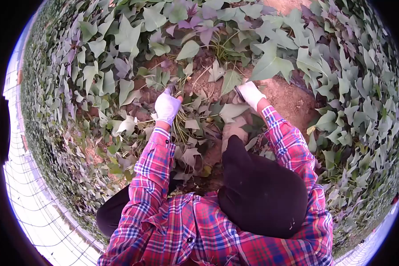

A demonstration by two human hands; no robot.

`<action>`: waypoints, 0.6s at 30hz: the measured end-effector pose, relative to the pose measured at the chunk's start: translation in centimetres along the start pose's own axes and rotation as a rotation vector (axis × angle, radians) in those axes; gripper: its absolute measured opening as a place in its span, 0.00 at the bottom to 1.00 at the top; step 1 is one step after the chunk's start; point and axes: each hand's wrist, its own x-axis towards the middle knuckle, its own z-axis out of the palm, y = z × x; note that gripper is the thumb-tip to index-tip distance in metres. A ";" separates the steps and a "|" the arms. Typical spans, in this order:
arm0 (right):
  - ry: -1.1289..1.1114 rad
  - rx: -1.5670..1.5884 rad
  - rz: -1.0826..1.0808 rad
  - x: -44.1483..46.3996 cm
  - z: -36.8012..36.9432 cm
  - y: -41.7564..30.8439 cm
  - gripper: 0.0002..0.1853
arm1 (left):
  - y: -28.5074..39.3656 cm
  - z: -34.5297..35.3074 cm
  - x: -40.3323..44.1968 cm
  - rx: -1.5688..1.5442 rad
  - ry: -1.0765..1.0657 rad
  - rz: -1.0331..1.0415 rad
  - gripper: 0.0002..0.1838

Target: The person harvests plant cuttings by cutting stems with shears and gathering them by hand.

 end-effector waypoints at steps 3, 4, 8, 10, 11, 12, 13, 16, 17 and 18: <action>0.110 -0.430 0.055 -0.8 11.1 -2.1 0.10 | 0.2 -2.3 -0.6 -0.275 0.055 -0.113 0.31; -0.003 -0.728 -0.074 -1.2 12.3 -2.4 0.11 | -1.0 -1.6 0.0 -0.421 0.100 -0.121 0.30; -0.178 -0.382 0.237 -1.0 17.1 -1.5 0.17 | -4.5 -0.6 1.5 -0.547 0.200 -0.091 0.11; -0.127 -0.542 0.304 -0.4 18.2 -0.6 0.25 | -4.9 -0.7 0.7 -0.436 0.147 -0.150 0.12; -0.077 -0.669 0.344 -0.2 18.4 -0.2 0.29 | -6.2 0.7 0.8 -0.340 0.177 -0.198 0.13; -0.046 -0.681 0.293 -1.1 18.9 0.6 0.34 | -5.7 -0.1 0.1 -0.384 0.178 -0.203 0.15; -0.047 -0.683 0.294 -1.6 19.3 0.4 0.34 | -5.1 -0.8 -0.7 -0.431 0.178 -0.212 0.17; -0.036 -0.933 0.272 -5.5 23.2 -2.9 0.32 | -5.2 -1.6 -1.5 -0.138 0.411 0.013 0.20; -0.035 -0.933 0.275 -5.2 22.8 -2.8 0.32 | -4.9 -1.7 -1.8 -0.087 0.473 0.032 0.22; -0.077 -0.855 0.188 -4.6 21.8 -2.5 0.28 | -5.7 -0.7 -1.4 -0.088 0.471 0.033 0.22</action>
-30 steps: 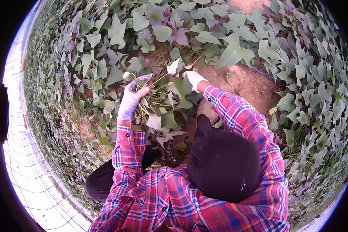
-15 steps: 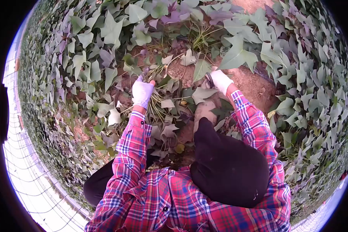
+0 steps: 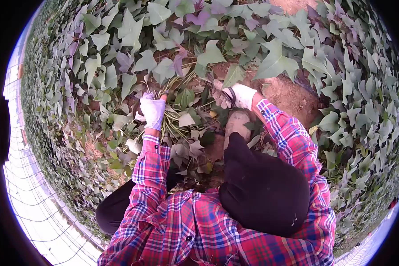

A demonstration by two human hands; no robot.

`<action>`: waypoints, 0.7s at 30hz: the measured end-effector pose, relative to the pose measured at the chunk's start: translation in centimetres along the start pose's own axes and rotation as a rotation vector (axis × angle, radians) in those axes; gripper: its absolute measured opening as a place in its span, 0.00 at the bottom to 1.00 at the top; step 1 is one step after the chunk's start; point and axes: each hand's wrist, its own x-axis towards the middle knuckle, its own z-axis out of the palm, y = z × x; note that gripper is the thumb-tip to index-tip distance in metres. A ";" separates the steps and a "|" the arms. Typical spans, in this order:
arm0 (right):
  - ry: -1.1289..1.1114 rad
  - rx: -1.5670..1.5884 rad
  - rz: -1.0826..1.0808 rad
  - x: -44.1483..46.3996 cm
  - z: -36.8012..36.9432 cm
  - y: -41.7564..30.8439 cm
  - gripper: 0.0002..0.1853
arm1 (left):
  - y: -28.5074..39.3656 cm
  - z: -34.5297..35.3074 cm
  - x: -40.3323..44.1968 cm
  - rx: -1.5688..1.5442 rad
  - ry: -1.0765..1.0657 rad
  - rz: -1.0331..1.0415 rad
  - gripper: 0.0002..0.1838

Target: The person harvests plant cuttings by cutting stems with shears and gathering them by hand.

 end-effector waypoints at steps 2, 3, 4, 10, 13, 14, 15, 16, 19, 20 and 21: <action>-0.005 -0.311 -0.485 4.2 -3.5 5.9 0.07 | -2.8 2.6 -0.1 -0.283 -0.015 0.022 0.19; -0.004 -0.310 -0.484 3.7 -3.5 5.1 0.07 | -0.1 0.3 -0.2 -0.572 -0.162 -0.176 0.14; 0.050 -0.765 -0.487 2.6 -3.4 3.5 0.07 | 1.2 -0.5 -0.2 -0.571 -0.165 -0.175 0.14; 0.028 -1.191 -0.391 3.5 -5.0 3.0 0.04 | 1.5 -2.1 -0.1 -0.896 0.135 -0.494 0.12; 0.100 -1.586 -0.363 4.0 -5.4 2.6 0.07 | 0.0 -2.1 -1.2 -0.924 0.048 -0.439 0.11; 0.205 -1.506 -0.590 3.2 -5.8 2.8 0.06 | -0.5 -1.9 -1.6 -0.855 -0.017 -0.485 0.11; 0.207 -1.505 -0.586 3.3 -5.8 2.7 0.06 | -0.2 -2.0 -1.6 -0.787 -0.085 -0.531 0.12; 0.204 -1.495 -0.582 3.2 -5.9 2.8 0.06 | 0.2 -2.1 -1.7 -0.778 -0.170 -0.514 0.12; 0.186 -1.474 -0.568 2.9 -6.3 3.0 0.06 | 3.5 -2.2 -1.9 -0.950 -0.313 -0.301 0.12; 0.179 -1.468 -0.565 2.8 -6.4 3.1 0.06 | 4.7 -1.6 -2.0 -0.935 -0.364 -0.279 0.14; 0.172 -1.461 -0.562 2.8 -6.5 3.1 0.06 | 5.8 -1.6 -1.7 -0.813 -0.379 -0.180 0.17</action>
